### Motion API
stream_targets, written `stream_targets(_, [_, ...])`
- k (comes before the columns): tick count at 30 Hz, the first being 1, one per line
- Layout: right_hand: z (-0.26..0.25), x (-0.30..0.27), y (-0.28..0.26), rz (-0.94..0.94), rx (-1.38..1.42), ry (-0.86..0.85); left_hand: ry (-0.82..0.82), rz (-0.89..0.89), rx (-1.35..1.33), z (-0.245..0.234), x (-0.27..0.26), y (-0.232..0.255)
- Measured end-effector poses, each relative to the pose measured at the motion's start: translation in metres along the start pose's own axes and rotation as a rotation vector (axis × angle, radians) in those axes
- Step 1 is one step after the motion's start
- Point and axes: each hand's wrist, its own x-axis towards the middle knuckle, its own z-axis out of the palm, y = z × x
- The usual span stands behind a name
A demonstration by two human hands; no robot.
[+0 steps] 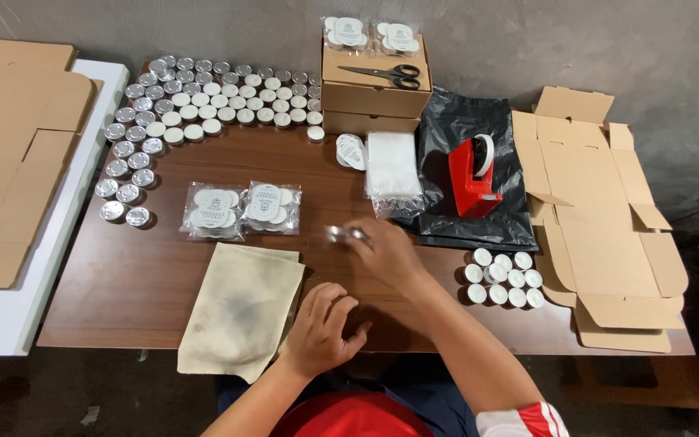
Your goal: Packaging small white tealight candles into clear plastic bags, four per bag.
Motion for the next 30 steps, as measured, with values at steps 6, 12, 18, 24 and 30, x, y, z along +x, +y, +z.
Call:
stream_targets(6, [0.073,0.036,0.051,-0.473,-0.328,0.188,-0.141,0.061,0.000,-0.004,0.005,0.003])
stream_targets(12, [0.086,0.046,0.063,-0.552,-0.261,0.268,-0.190,0.042,0.039,0.001,0.000,0.000])
stream_targets(18, [0.019,0.017,0.023,-0.348,-0.102,0.357,-0.199,0.014,0.027,0.004,-0.003,0.000])
stream_targets(24, [-0.018,0.009,0.094,-0.090,-0.571,0.492,-0.204,0.013,0.042,0.005,-0.003,-0.001])
stream_targets(30, [-0.001,0.037,0.126,-0.276,-0.665,0.564,-0.206,-0.005,0.043,0.009,-0.005,-0.001])
